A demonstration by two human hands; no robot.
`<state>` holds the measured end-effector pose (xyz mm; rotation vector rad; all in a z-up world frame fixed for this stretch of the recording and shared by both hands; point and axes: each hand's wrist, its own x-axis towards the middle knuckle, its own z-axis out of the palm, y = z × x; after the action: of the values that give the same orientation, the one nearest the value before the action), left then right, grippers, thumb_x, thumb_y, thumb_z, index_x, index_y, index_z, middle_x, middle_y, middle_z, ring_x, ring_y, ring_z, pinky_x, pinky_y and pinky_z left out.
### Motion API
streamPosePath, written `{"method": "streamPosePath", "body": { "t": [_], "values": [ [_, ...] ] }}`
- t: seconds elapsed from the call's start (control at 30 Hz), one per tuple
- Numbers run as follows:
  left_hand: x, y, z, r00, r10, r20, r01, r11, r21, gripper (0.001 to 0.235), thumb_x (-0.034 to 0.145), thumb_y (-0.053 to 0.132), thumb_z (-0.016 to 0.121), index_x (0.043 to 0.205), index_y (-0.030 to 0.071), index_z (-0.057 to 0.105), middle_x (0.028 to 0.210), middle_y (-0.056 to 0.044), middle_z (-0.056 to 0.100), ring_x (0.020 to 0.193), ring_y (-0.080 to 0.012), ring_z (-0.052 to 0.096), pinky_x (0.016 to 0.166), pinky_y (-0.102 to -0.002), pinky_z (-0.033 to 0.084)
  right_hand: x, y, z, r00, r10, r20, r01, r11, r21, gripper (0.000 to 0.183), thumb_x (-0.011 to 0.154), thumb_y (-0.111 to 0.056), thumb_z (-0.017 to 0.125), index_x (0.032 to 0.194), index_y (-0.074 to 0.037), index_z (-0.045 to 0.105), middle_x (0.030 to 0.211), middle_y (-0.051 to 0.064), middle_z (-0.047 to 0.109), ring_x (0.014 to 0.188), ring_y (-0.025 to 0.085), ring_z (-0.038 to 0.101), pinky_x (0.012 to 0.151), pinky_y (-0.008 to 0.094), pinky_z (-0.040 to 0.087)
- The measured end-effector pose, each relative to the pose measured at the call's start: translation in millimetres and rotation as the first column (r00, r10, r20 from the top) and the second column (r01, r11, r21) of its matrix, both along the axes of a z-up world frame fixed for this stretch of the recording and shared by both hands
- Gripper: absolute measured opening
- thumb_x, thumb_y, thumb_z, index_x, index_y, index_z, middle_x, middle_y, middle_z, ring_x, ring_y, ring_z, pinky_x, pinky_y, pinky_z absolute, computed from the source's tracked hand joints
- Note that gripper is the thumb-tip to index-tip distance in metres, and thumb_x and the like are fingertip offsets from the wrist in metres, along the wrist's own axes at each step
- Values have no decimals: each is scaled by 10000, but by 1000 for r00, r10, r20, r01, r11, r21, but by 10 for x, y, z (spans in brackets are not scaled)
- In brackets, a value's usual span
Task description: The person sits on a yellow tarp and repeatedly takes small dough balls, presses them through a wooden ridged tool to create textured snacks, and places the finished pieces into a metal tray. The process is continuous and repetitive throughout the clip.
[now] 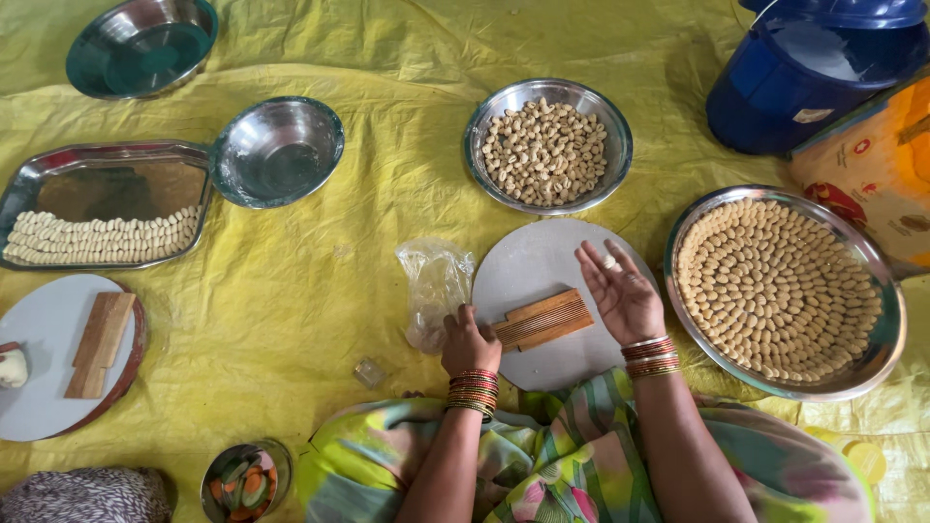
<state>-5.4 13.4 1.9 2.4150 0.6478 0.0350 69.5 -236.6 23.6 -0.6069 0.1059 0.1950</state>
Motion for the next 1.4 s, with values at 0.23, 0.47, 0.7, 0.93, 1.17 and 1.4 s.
{"method": "streamPosePath", "body": {
  "t": [0.23, 0.47, 0.7, 0.93, 1.17, 1.4],
  "values": [
    [78, -76, -152, 971, -112, 212, 150, 974, -172, 124, 871, 159, 668, 989, 174, 704, 926, -71, 737, 844, -272, 720, 734, -431, 568, 16, 19, -184, 999, -27, 32, 32, 981, -189, 248, 1066, 55, 492, 1276, 182, 523, 1295, 249, 620, 1232, 346, 655, 1098, 368, 559],
    [63, -134, -158, 973, -104, 206, 172, 921, -349, 73, 901, 210, 677, 927, 179, 738, 888, -54, 784, 776, -223, 768, 691, -369, 588, -107, 298, 350, 985, -161, -65, 87, 782, -617, 135, 1015, -38, 581, 1027, 41, 689, 1025, 178, 733, 943, 247, 732, 922, 375, 633],
    [89, -188, -178, 947, -120, 299, 235, 893, -385, 79, 905, 208, 693, 928, 152, 743, 895, -55, 783, 813, -213, 776, 694, -364, 590, -373, 531, 1806, 570, -314, 760, 778, 504, -375, 198, 1070, 109, 486, 1061, 19, 662, 1157, 142, 700, 962, 153, 673, 908, 325, 615],
    [94, -205, -305, 942, -159, 294, 295, 809, -508, 84, 875, 152, 736, 936, 99, 759, 873, -75, 789, 761, -178, 754, 684, -332, 601, 659, 749, 2213, 299, 72, 951, 942, -179, -283, 531, 968, 200, 435, 1442, 16, 587, 1472, 218, 590, 1269, 313, 664, 1017, 366, 633],
    [165, -218, -524, 975, -79, 208, 222, 410, -885, 231, 929, 126, 743, 1124, 13, 693, 1007, -156, 729, 796, -156, 697, 661, -319, 611, 797, 360, 1495, 451, 335, 827, 889, -250, -383, 705, 840, 184, 417, 1525, 32, 488, 1481, 239, 592, 1307, 389, 634, 1068, 471, 569],
    [250, -300, -558, 986, -116, 118, 96, -180, -979, 557, 989, 296, 535, 1521, 210, 393, 1302, -129, 610, 1054, -187, 691, 912, -345, 617, -311, 562, 677, 553, 773, 311, 514, -23, -857, 595, 786, -193, 818, 1337, -82, 621, 1269, 164, 708, 1101, 293, 688, 943, 425, 574]
  ]
}}
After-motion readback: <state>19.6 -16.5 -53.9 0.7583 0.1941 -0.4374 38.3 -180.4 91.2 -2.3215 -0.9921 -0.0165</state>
